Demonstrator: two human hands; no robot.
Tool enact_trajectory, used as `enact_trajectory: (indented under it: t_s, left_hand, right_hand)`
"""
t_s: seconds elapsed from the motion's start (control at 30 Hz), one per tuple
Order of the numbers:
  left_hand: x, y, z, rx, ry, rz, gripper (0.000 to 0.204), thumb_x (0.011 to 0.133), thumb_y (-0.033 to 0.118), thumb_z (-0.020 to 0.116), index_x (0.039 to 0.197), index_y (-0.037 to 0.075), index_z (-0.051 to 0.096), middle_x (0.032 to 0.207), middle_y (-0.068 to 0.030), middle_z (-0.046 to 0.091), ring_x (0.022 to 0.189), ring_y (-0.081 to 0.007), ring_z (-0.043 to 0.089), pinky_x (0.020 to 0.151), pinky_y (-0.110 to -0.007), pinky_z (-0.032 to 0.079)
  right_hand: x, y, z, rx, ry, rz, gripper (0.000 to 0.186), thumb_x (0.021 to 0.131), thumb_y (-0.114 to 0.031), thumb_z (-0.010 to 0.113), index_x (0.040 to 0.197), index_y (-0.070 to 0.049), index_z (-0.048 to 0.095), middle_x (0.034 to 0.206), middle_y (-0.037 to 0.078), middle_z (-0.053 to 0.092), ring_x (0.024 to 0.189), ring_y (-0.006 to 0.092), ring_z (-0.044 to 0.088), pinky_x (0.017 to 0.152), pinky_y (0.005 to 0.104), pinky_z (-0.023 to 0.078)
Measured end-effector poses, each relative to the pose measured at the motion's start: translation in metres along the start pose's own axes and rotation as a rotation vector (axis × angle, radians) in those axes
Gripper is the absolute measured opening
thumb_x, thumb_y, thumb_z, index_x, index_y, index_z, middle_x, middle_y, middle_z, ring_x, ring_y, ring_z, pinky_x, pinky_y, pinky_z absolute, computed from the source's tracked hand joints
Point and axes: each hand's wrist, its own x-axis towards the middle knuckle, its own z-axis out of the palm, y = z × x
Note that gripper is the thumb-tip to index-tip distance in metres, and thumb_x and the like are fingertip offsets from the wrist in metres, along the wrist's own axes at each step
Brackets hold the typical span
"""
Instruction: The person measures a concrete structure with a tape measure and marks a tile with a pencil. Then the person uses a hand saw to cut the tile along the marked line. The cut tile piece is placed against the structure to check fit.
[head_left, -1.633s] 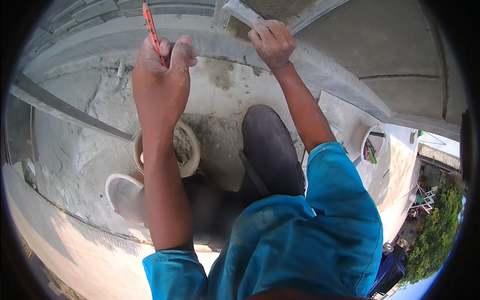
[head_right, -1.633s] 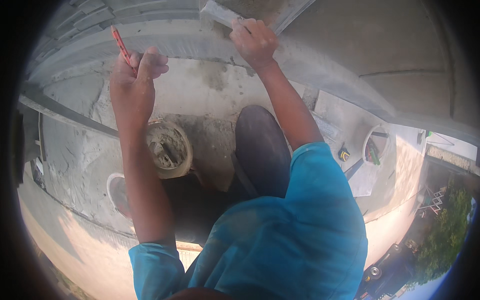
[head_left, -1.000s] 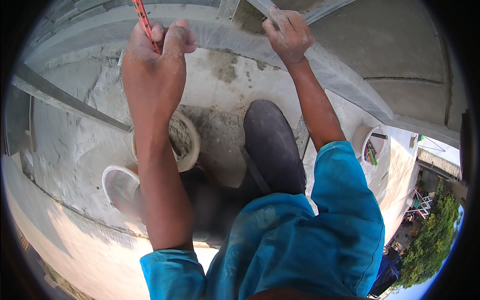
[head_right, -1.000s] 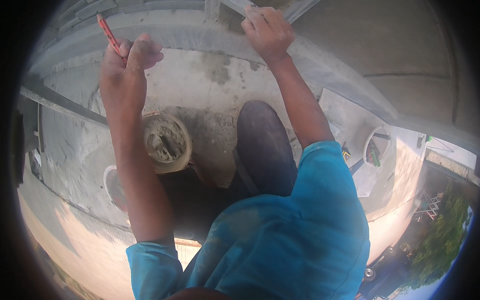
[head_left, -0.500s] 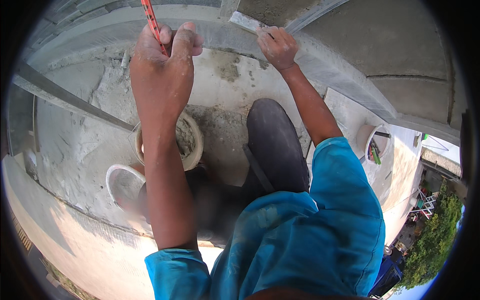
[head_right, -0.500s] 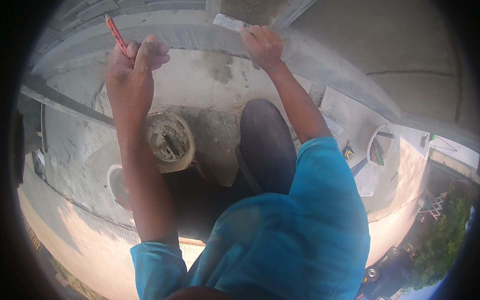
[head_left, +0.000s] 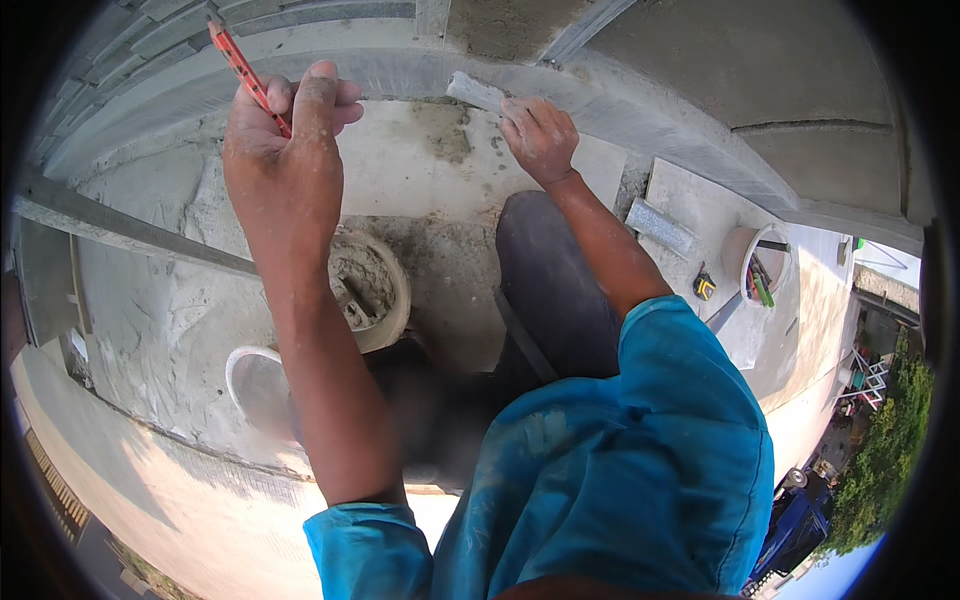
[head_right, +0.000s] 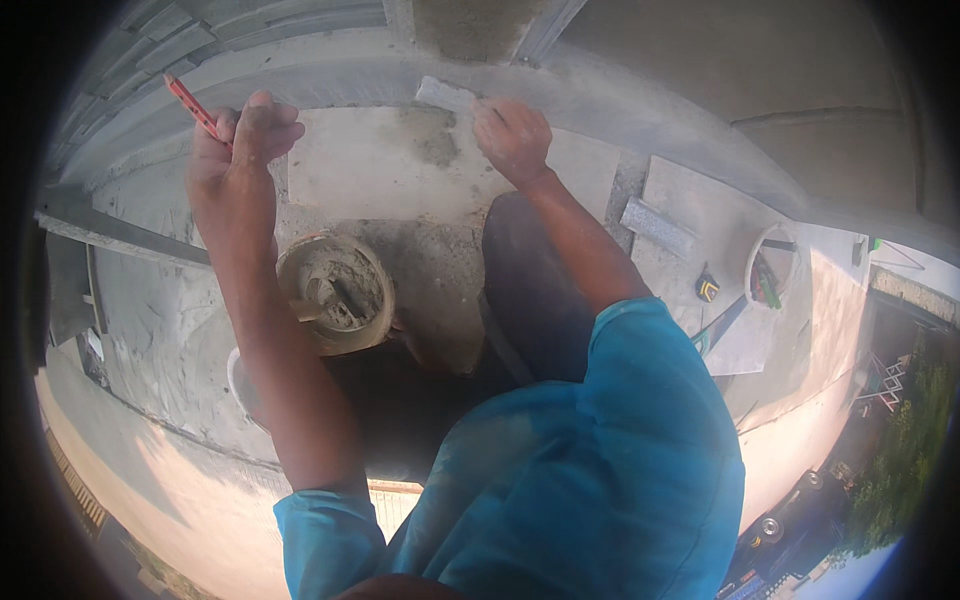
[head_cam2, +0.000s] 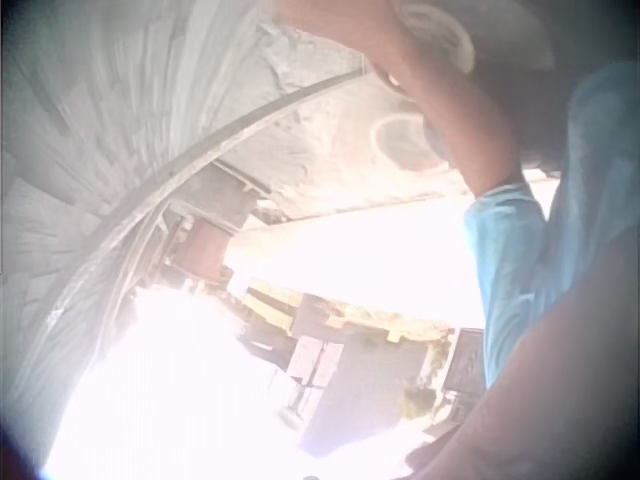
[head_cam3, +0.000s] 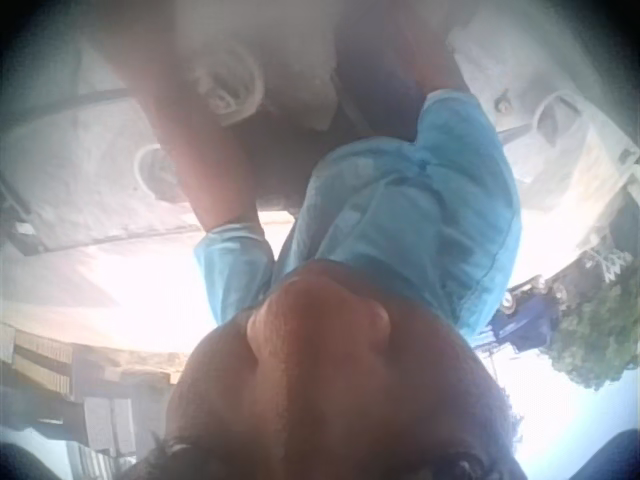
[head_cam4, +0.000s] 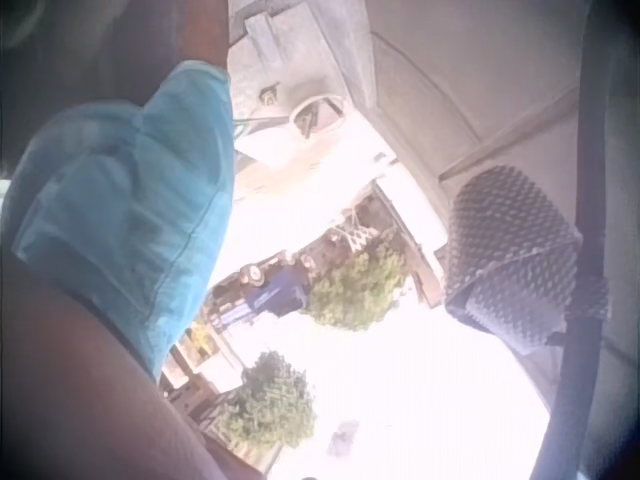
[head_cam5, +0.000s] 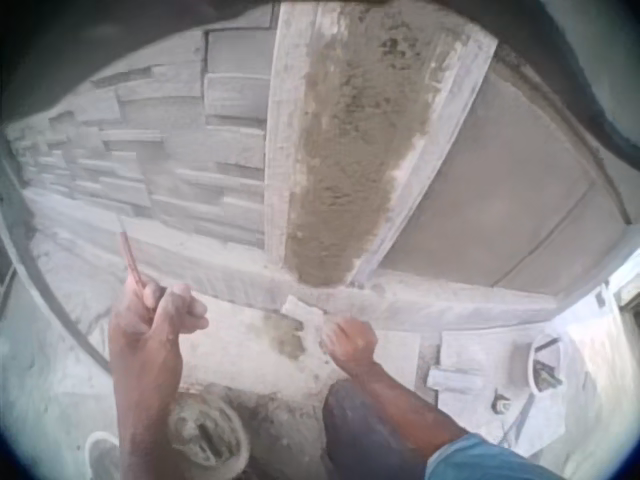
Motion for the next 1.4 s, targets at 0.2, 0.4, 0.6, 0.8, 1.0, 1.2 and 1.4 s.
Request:
enact_trajectory:
  t_s: [0.2, 0.4, 0.6, 0.8, 1.0, 1.2, 1.4]
  left_hand:
    - [0.004, -0.019, 0.014, -0.022, -0.09, -0.073, 0.026, 0.099, 0.017, 0.067, 0.087, 0.008, 0.045, 0.089, -0.0143, 0.073, 0.085, -0.0187, 0.072, 0.079, -0.03, 0.057]
    - [0.024, -0.08, 0.039, -0.025, -0.047, -0.266, 0.035, 0.095, 0.025, 0.076, 0.097, 0.001, 0.051, 0.105, -0.0185, 0.071, 0.088, -0.0202, 0.073, 0.078, -0.03, 0.061]
    - [0.011, -0.096, 0.082, 0.101, -0.259, -0.265, 0.042, 0.092, 0.026, 0.08, 0.1, -0.002, 0.05, 0.114, -0.0247, 0.066, 0.106, -0.0322, 0.072, 0.085, -0.038, 0.064]
    - [0.015, -0.12, 0.107, -0.221, -0.011, -0.227, 0.034, 0.092, 0.011, 0.077, 0.092, 0.003, 0.044, 0.098, -0.0191, 0.066, 0.083, -0.025, 0.074, 0.075, -0.035, 0.066]
    - [0.044, -0.146, 0.095, -0.503, -0.066, -0.402, 0.033, 0.093, 0.0, 0.072, 0.094, 0.006, 0.04, 0.099, -0.0181, 0.065, 0.087, -0.0321, 0.074, 0.082, -0.042, 0.066]
    - [0.054, -0.173, 0.114, -0.604, -0.05, -0.518, 0.03, 0.094, 0.001, 0.07, 0.1, 0.006, 0.041, 0.104, -0.0187, 0.063, 0.089, -0.0336, 0.073, 0.085, -0.045, 0.066]
    - [0.074, -0.174, 0.124, -0.646, -0.069, -0.485, 0.027, 0.094, -0.001, 0.067, 0.106, 0.0, 0.042, 0.112, -0.0186, 0.059, 0.094, -0.0353, 0.071, 0.089, -0.047, 0.064]
  right_hand:
    - [0.025, -0.006, 0.001, -0.075, 0.113, 0.085, 0.025, 0.075, -0.008, 0.08, 0.098, -0.014, 0.076, 0.098, -0.001, 0.071, 0.087, 0.021, 0.067, 0.074, 0.0385, 0.048]
    - [0.023, -0.045, 0.021, 0.161, 0.277, 0.378, 0.025, 0.073, -0.001, 0.08, 0.096, -0.011, 0.074, 0.103, 0.001, 0.071, 0.092, 0.024, 0.065, 0.079, 0.0379, 0.047]
    - [0.013, -0.059, 0.01, 0.201, 0.269, 0.409, 0.027, 0.072, 0.002, 0.08, 0.095, -0.011, 0.074, 0.102, 0.003, 0.07, 0.093, 0.025, 0.063, 0.086, 0.0368, 0.044]
    - [0.028, -0.065, 0.006, 0.155, 0.155, 0.417, 0.027, 0.08, -0.003, 0.08, 0.104, -0.011, 0.071, 0.109, 0.004, 0.068, 0.098, 0.0231, 0.059, 0.086, 0.0392, 0.043]
    - [0.021, -0.082, -0.001, 1.003, 0.165, 1.472, 0.035, 0.097, -0.021, 0.071, 0.121, -0.002, 0.054, 0.109, 0.011, 0.066, 0.092, 0.0187, 0.062, 0.079, 0.0348, 0.051]
    - [0.055, -0.064, 0.002, 1.268, 0.176, 1.5, 0.02, 0.102, -0.019, 0.061, 0.11, -0.001, 0.058, 0.104, 0.013, 0.069, 0.076, 0.0154, 0.066, 0.063, 0.029, 0.054]
    - [0.061, -0.059, 0.015, 1.243, 0.211, 1.453, 0.021, 0.098, -0.017, 0.063, 0.11, 0.001, 0.062, 0.096, 0.01, 0.07, 0.077, 0.0139, 0.067, 0.064, 0.0273, 0.054]
